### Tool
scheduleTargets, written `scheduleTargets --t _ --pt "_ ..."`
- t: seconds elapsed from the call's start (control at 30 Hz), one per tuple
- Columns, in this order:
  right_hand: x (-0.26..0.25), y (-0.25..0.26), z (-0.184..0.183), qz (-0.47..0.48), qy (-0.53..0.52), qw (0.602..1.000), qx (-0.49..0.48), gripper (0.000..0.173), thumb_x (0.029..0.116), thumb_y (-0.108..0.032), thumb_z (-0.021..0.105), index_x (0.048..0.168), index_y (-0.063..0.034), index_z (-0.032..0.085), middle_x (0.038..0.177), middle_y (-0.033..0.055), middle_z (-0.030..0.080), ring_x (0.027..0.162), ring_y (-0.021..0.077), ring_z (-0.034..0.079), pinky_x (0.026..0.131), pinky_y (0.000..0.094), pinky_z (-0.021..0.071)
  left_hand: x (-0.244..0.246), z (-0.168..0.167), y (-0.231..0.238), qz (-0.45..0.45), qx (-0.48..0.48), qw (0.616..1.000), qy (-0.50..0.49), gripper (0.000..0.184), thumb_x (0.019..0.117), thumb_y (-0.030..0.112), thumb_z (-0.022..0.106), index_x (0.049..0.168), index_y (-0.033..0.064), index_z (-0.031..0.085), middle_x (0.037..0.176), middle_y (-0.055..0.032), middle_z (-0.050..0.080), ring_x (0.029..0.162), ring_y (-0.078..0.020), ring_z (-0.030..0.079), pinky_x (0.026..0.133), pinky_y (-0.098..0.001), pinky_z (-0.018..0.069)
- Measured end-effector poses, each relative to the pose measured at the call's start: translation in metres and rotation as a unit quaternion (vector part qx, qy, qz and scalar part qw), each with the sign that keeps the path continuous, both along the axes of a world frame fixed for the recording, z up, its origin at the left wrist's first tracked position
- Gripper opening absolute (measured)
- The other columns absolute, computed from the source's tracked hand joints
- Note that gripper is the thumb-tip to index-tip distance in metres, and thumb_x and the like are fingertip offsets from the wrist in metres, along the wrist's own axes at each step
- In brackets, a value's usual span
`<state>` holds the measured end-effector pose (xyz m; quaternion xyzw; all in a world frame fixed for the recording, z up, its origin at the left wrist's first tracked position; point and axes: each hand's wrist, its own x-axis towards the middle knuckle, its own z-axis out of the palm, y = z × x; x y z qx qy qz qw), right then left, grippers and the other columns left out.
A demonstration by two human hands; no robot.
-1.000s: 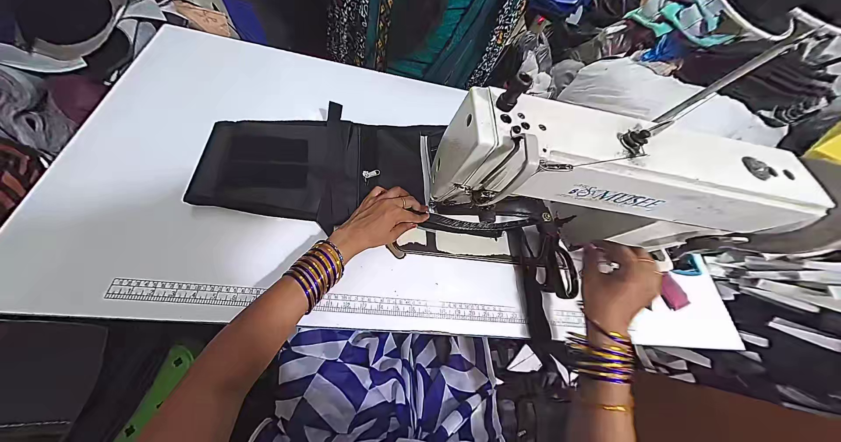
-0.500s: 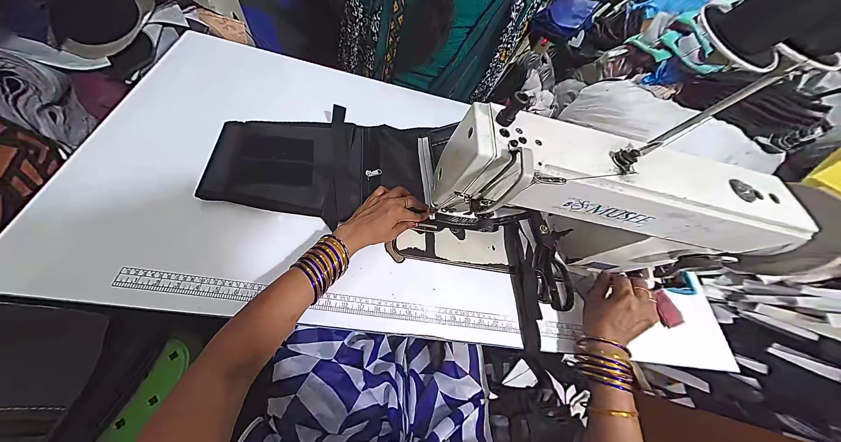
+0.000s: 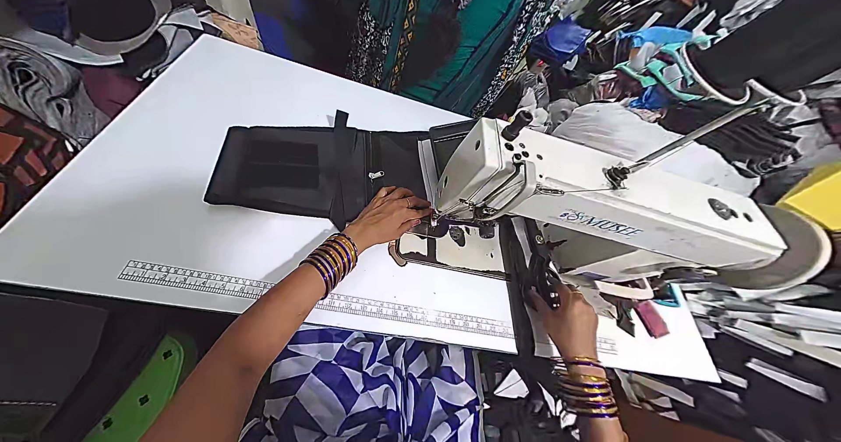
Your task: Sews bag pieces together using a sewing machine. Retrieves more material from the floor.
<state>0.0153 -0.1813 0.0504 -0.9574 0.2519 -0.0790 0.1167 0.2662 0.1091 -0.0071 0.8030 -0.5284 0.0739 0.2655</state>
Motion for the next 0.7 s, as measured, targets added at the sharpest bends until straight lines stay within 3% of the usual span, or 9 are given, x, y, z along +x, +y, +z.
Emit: scheduleTargets --t 0.07,0.13,0.2,0.23,0.3,0.43,0.53,0.63,0.7 --pt "0.001 -0.009 0.004 -0.009 0.038 0.999 0.018 0.043 0.0905 -0.021 0.075 0.116 0.013 0.068 0.105 0.0377 0.067 0.101 0.0552 0.065 0.09 0.0711 0.0436 0.001 0.0 -0.001 0.014 0.003 1.0 0.006 0.032 0.1031 0.023 0.054 0.128 0.0175 0.073 0.136 -0.0063 0.067 0.134 -0.0346 0.055 0.11 -0.0629 0.0361" --pt "-0.005 -0.02 0.008 -0.013 0.042 0.995 0.093 0.035 0.0877 -0.016 0.073 0.109 0.0114 0.07 0.093 0.0294 0.07 0.087 0.0437 0.067 0.08 0.0635 0.0485 0.004 0.0 -0.003 0.026 0.007 1.0 0.013 0.033 0.1043 0.024 0.051 0.129 0.0175 0.072 0.138 -0.0055 0.066 0.137 -0.0358 0.052 0.111 -0.0661 0.0333" --pt "-0.018 -0.025 0.008 -0.06 -0.002 0.968 0.244 0.013 0.093 -0.003 0.06 0.1 0.0061 0.066 0.075 0.0068 0.067 0.061 0.0119 0.064 0.059 0.0309 0.0555 0.008 0.0 -0.005 0.031 0.004 0.999 0.013 0.032 0.104 0.023 0.052 0.128 0.0175 0.073 0.137 -0.0056 0.066 0.137 -0.0377 0.052 0.11 -0.068 0.0329" --pt "-0.025 -0.024 0.008 -0.09 -0.03 0.942 0.323 0.01 0.0955 0.0 0.053 0.096 0.0026 0.062 0.066 0.0009 0.066 0.051 0.0058 0.062 0.05 0.0234 0.0544 0.011 0.0 -0.006 0.031 0.0 0.999 0.014 0.032 0.1035 0.022 0.053 0.128 0.0177 0.073 0.137 -0.0055 0.066 0.137 -0.0383 0.052 0.109 -0.0687 0.0335" --pt "-0.037 -0.021 0.012 -0.075 -0.008 0.946 0.314 0.016 0.0967 -0.003 0.056 0.106 0.0071 0.064 0.069 0.0041 0.067 0.054 0.0081 0.064 0.054 0.0264 0.0569 0.02 -0.001 -0.009 0.032 0.004 0.999 0.033 0.033 0.1042 0.022 0.052 0.131 0.0181 0.072 0.14 -0.0048 0.065 0.14 -0.0389 0.05 0.11 -0.0713 0.0315" --pt "-0.034 -0.012 0.024 0.001 0.181 0.981 0.071 0.051 0.0904 -0.034 0.078 0.113 0.0111 0.069 0.088 0.0277 0.071 0.083 0.0433 0.068 0.082 0.0644 0.049 0.033 0.0 -0.012 0.047 0.005 0.997 0.057 0.034 0.106 0.022 0.051 0.134 0.0197 0.07 0.142 -0.0042 0.064 0.143 -0.0385 0.046 0.112 -0.0721 0.0273" --pt "-0.025 -0.024 0.026 -0.018 0.218 0.973 0.078 0.04 0.0884 -0.024 0.08 0.103 0.0122 0.068 0.093 0.0307 0.067 0.092 0.0455 0.065 0.086 0.064 0.046 0.043 -0.002 -0.014 0.058 -0.006 0.996 0.066 0.033 0.1053 0.021 0.052 0.133 0.0209 0.071 0.143 -0.0042 0.063 0.143 -0.0377 0.046 0.114 -0.0713 0.0253" --pt "-0.036 -0.039 0.016 -0.035 0.033 0.95 0.31 0.01 0.0843 -0.004 0.055 0.09 -0.0019 0.063 0.061 0.0009 0.062 0.051 0.0093 0.06 0.049 0.0274 0.052 0.051 -0.001 -0.014 0.067 0.0 0.995 0.077 0.032 0.1059 0.022 0.052 0.133 0.0206 0.07 0.144 -0.0045 0.063 0.144 -0.0366 0.045 0.116 -0.0682 0.0256" --pt "-0.034 -0.034 0.022 -0.048 -0.077 0.874 0.477 0.023 0.0916 -0.011 0.038 0.085 -0.0108 0.06 0.05 -0.0086 0.054 0.037 -0.0007 0.048 0.035 0.0159 0.0391 0.052 0.001 -0.015 0.07 -0.016 0.995 0.064 0.032 0.1045 0.02 0.054 0.131 0.0182 0.071 0.141 -0.0069 0.064 0.142 -0.0366 0.048 0.115 -0.0675 0.0269"
